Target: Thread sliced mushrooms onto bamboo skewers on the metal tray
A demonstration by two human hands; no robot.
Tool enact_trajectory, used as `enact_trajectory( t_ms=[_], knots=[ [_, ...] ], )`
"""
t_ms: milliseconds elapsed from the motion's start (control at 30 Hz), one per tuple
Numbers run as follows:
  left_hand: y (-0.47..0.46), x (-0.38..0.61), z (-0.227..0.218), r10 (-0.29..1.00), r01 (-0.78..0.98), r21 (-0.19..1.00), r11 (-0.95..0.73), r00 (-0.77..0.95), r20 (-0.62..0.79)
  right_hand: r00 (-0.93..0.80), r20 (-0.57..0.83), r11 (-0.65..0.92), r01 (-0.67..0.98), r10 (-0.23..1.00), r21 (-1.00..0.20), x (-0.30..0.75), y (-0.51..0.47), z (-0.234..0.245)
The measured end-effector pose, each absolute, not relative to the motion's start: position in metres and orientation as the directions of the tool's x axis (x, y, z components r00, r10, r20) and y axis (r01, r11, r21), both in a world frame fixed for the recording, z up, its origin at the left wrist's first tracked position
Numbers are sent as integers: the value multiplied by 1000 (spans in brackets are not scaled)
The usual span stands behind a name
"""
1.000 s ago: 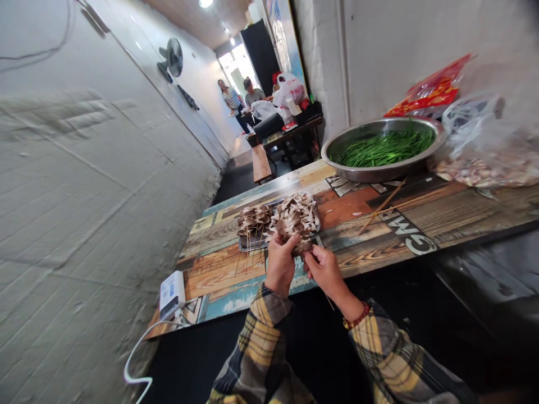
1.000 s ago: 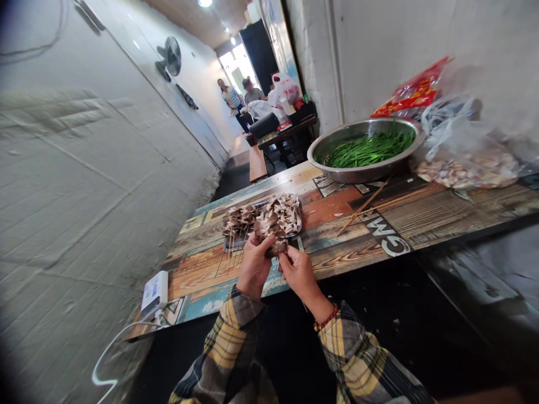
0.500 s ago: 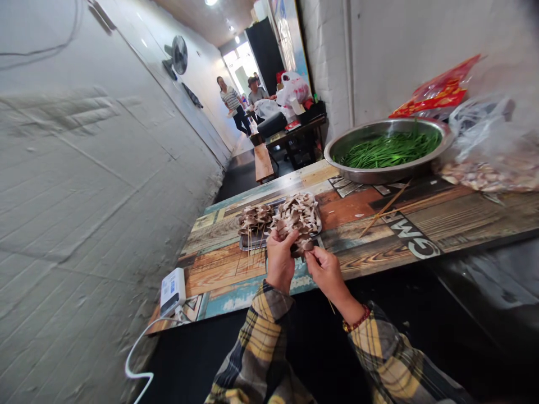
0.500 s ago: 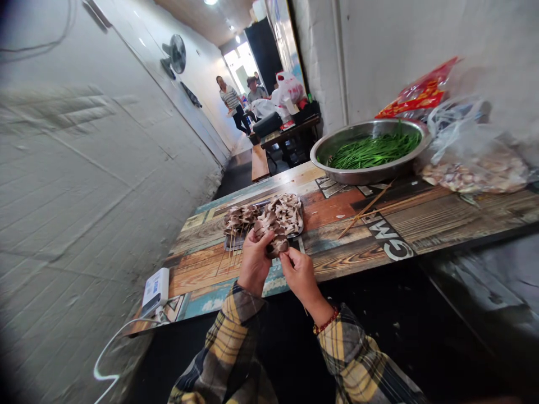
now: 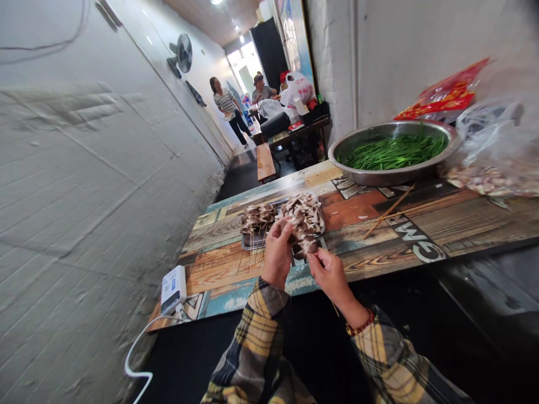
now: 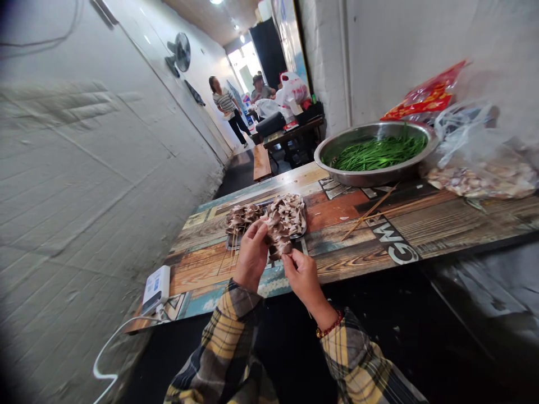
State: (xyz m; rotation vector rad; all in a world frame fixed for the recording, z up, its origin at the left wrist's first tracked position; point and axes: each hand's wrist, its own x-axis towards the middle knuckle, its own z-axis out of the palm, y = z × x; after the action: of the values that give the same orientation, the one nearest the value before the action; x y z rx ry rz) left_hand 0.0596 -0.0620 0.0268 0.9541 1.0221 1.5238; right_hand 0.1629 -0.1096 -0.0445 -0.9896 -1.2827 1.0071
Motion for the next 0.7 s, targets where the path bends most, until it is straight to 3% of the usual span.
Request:
enact_trajectory(
  t_ms=[700],
  knots=[
    [-47, 25, 42, 996, -88, 996, -3, -87, -5, -33, 260, 261, 28, 965, -965, 163, -112, -41]
  ],
)
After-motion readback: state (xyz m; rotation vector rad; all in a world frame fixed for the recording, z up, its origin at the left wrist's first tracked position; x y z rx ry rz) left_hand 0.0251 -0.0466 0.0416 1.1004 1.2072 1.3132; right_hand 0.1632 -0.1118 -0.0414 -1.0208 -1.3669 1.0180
